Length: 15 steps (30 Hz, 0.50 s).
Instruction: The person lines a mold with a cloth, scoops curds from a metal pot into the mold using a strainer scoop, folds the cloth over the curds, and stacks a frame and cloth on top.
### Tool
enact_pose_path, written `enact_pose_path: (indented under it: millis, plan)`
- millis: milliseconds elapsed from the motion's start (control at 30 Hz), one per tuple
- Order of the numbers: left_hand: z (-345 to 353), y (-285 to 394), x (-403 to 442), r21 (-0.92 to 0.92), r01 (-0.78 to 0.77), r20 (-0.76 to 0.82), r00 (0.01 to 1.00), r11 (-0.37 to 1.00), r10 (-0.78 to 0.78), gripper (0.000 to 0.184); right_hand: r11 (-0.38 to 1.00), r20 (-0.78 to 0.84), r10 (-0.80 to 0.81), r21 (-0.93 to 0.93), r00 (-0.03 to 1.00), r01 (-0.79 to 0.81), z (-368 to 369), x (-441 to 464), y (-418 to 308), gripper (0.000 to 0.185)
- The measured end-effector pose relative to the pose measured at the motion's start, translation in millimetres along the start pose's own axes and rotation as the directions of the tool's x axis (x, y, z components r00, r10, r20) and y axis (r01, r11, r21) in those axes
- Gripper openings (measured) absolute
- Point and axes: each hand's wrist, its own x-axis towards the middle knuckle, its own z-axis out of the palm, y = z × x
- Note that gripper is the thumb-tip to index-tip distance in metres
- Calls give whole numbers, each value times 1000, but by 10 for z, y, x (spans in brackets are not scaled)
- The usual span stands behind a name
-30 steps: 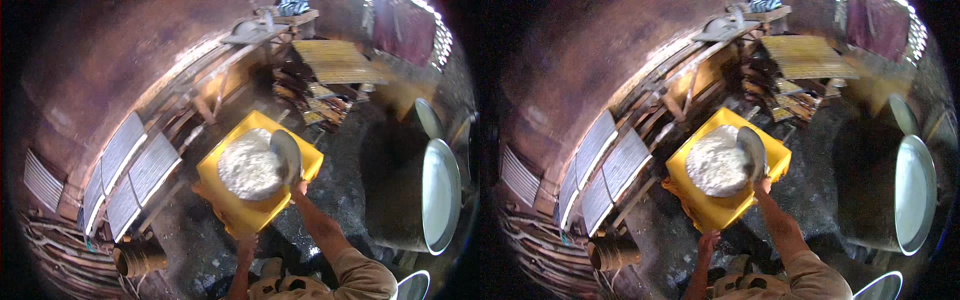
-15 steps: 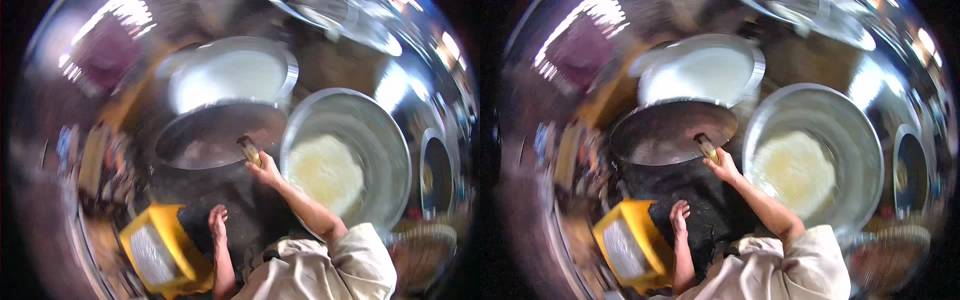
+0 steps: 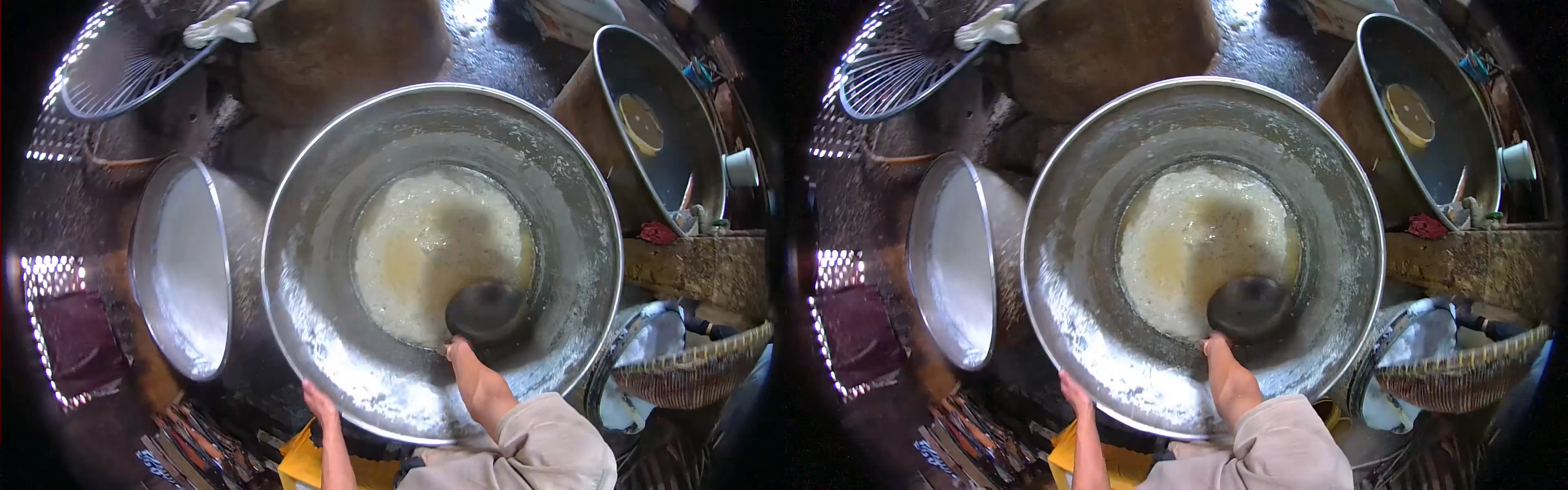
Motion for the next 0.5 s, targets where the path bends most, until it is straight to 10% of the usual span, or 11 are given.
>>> enact_pose_path:
  millis: [233,367,500]
  plan:
    - [14,193,-135,46,-12,-72,997,999,15,60,887,167,-375,352,912,300,575,-253,-919,45]
    - [67,256,-224,180,40,-205,979,983,-2,61,926,-31,-366,-116,930,360,878,319,-1575,23]
    - [-307,-172,-136,583,-26,-217,958,812,186,60,866,286,-415,-165,864,471,848,44,-1998,14]
